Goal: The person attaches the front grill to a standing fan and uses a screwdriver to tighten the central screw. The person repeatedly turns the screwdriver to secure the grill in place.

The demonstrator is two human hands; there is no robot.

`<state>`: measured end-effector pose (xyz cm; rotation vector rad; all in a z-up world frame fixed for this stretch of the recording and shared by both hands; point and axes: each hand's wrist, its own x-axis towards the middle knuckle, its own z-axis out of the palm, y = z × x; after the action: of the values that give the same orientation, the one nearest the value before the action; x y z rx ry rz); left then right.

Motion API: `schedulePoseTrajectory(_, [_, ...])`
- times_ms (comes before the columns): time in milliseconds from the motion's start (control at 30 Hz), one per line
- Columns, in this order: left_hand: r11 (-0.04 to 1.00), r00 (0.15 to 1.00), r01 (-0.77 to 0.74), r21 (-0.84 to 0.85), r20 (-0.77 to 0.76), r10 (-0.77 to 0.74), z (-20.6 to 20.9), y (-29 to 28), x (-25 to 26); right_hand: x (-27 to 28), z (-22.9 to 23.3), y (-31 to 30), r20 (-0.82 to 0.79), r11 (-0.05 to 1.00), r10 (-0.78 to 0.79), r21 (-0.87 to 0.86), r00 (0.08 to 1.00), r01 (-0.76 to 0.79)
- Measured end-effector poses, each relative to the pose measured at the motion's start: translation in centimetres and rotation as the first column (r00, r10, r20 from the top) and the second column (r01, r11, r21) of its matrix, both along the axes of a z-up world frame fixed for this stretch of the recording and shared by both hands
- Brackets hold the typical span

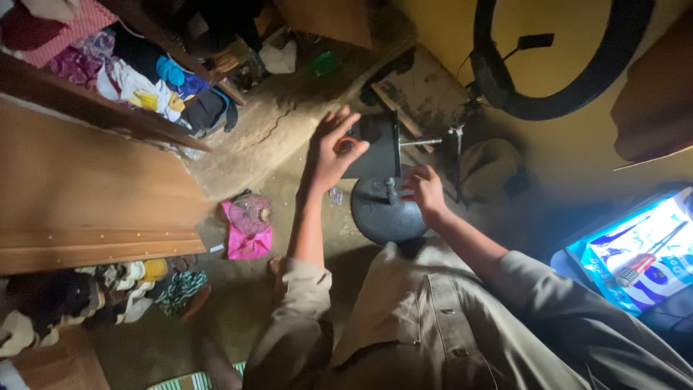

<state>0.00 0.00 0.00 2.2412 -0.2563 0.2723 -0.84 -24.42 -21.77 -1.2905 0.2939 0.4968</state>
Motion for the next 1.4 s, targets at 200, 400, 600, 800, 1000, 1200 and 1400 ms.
schedulePoseTrajectory(200, [0.999,0.999,0.024,-0.028,-0.022,-0.025,1.9,-0.5,-0.8,1.7,1.2,3.0,-0.225,0.811,0.121,0.584,0.967,0.034])
schedulePoseTrajectory(400, [0.996,0.997,-0.007,0.088,0.078,0.000,1.7,-0.5,-1.5,2.3,0.8,5.7,-0.006,0.755,0.219,0.635,0.976,-0.166])
schedulePoseTrajectory(600, [0.985,0.984,-0.163,0.058,0.075,0.158,1.6,-0.7,-2.9,3.2,0.0,7.8,0.110,0.924,0.119,0.352,0.987,-0.151])
schedulePoseTrajectory(800, [0.822,0.838,-0.539,0.182,0.215,0.501,3.7,-3.3,-5.6,7.2,1.2,6.8,0.155,0.896,0.425,0.069,0.892,-0.439])
schedulePoseTrajectory(1000, [0.777,0.795,-0.606,0.169,0.129,0.592,5.5,-4.3,-7.6,13.1,3.1,3.5,-0.102,0.400,0.866,-0.447,0.489,-0.800])
schedulePoseTrajectory(1200, [0.889,0.846,-0.454,-0.053,-0.338,0.412,2.1,-3.7,-6.4,14.0,-0.4,0.4,-0.206,0.276,0.877,-0.524,0.435,-0.805])
schedulePoseTrajectory(1400, [0.975,0.989,-0.126,-0.183,-0.095,0.110,-3.3,-1.8,-3.6,13.6,-0.1,-1.6,0.071,0.743,0.639,-0.315,0.766,-0.590])
